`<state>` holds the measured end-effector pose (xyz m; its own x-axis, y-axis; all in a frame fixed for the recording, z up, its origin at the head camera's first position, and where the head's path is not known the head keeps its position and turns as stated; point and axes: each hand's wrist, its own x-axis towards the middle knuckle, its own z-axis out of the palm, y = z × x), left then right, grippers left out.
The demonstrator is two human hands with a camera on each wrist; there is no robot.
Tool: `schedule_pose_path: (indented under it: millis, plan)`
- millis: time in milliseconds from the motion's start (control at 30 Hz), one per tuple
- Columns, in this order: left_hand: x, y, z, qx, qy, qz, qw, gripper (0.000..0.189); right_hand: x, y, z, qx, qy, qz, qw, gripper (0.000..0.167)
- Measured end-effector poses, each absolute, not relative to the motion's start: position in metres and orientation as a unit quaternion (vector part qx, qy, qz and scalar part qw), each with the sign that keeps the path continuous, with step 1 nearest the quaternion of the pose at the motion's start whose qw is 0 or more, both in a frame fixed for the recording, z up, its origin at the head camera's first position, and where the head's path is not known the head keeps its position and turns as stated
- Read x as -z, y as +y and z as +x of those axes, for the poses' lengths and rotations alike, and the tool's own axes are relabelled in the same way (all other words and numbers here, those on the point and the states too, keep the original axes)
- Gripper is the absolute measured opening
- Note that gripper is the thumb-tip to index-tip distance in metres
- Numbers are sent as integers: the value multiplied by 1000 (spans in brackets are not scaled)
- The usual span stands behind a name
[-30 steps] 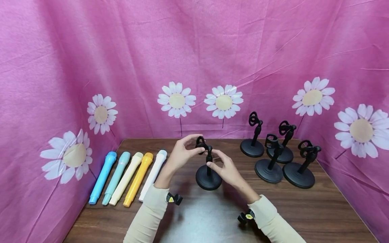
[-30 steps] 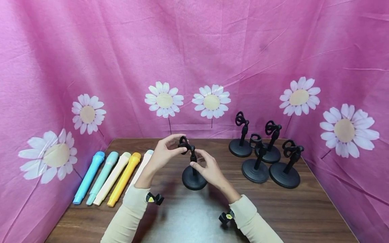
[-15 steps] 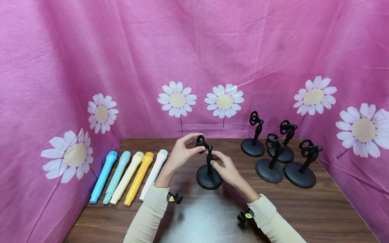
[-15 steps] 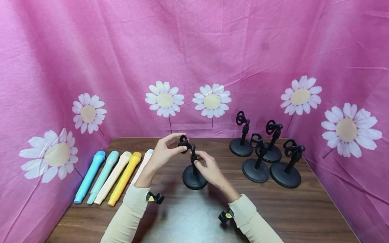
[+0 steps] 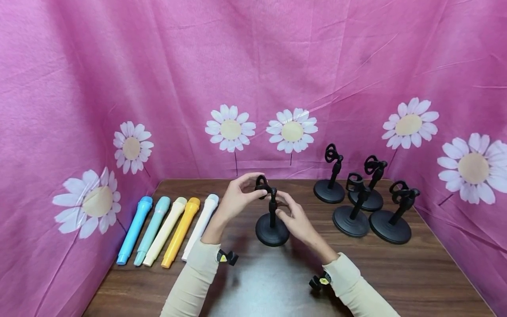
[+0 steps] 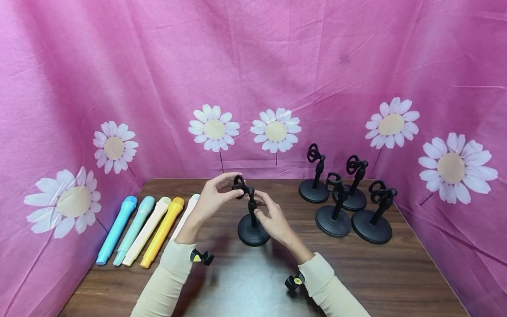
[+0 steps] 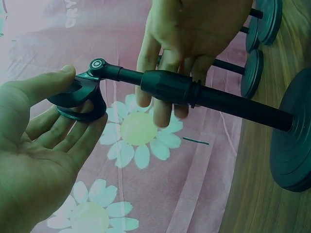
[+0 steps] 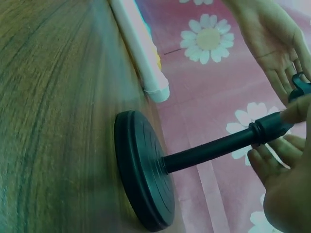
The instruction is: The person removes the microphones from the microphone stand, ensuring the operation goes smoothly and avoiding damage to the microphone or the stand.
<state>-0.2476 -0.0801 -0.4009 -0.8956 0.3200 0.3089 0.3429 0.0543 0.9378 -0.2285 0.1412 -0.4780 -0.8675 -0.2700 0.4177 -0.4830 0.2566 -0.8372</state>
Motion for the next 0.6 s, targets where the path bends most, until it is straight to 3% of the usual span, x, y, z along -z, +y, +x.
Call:
schedule_pose_path:
  millis: [100,333,600]
  plan:
    - [400,-80,-247,647,-727,-228,10,47,479,140,-228,-552,-794,232,103,52]
    - [400,-79,-248,641,-734,-224,18,48,479,136,-228,-568,-785,224,103,32]
    - [401,-80,-247,638,-739,-218,15,47,480,137,-229,-576,-772,249,102,30]
